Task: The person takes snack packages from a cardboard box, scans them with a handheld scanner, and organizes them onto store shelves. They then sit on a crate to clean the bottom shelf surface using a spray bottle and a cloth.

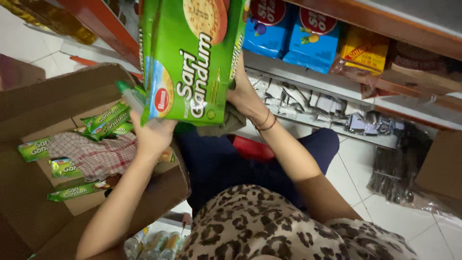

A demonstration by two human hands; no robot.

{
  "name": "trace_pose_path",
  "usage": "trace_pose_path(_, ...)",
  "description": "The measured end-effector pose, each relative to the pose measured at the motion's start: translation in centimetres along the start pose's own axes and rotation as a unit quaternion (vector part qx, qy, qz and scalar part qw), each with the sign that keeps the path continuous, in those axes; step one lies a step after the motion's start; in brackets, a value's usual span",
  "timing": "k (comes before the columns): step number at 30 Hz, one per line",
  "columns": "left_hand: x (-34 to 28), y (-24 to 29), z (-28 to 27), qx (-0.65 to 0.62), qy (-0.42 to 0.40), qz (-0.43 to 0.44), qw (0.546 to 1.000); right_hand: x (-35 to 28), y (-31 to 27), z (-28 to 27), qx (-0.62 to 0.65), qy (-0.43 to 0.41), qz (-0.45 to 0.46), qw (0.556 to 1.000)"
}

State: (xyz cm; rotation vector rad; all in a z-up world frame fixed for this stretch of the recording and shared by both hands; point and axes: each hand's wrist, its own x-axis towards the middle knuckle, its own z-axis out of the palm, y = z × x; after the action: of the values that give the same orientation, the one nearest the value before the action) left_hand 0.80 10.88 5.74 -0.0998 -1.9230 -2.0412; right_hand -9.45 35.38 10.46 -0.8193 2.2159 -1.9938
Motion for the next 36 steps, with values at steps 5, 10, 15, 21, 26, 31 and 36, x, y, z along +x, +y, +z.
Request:
trace_pose_path(5, -0.7, -0.9, 0.8, 0.000, -0.036, -0.040, 0.999, -3.2, 0.5, -0.3, 0.010, 0.035, 0.018, 0.999)
trace_pose_path(10, -0.9, -4.9, 1.1, 0.009, -0.054, -0.058, 0.997, -4.8, 2.5, -0.3, 0.060, 0.074, 0.066, 0.993)
trace_pose_path(15, 0.7, -4.4, 2.5, 0.058, -0.026, -0.120, 0.991, -5.5, 6.0, -0.1, 0.074, 0.109, 0.071, 0.989)
trace_pose_path(21, 3.8, -0.6, 4.4, 0.080, -0.080, -0.138, 0.984, -5.0, 7.6, -0.8, 0.067, 0.131, 0.100, 0.984)
trace_pose_path(26, 4.2, -0.6, 4.5, 0.021, -0.075, -0.165, 0.983, -5.1, 7.7, -1.4, 0.060, 0.126, 0.092, 0.986)
trace_pose_path(31, 4.0, -1.3, 5.8, -0.046, -0.035, -0.205, 0.977, -3.8, 8.5, -2.4, 0.056, 0.142, 0.105, 0.983)
trace_pose_path(36, 3.2, -2.1, 6.8, -0.141, -0.002, -0.192, 0.971, -3.2, 7.4, -3.5, 0.223, 0.149, 0.123, 0.955)
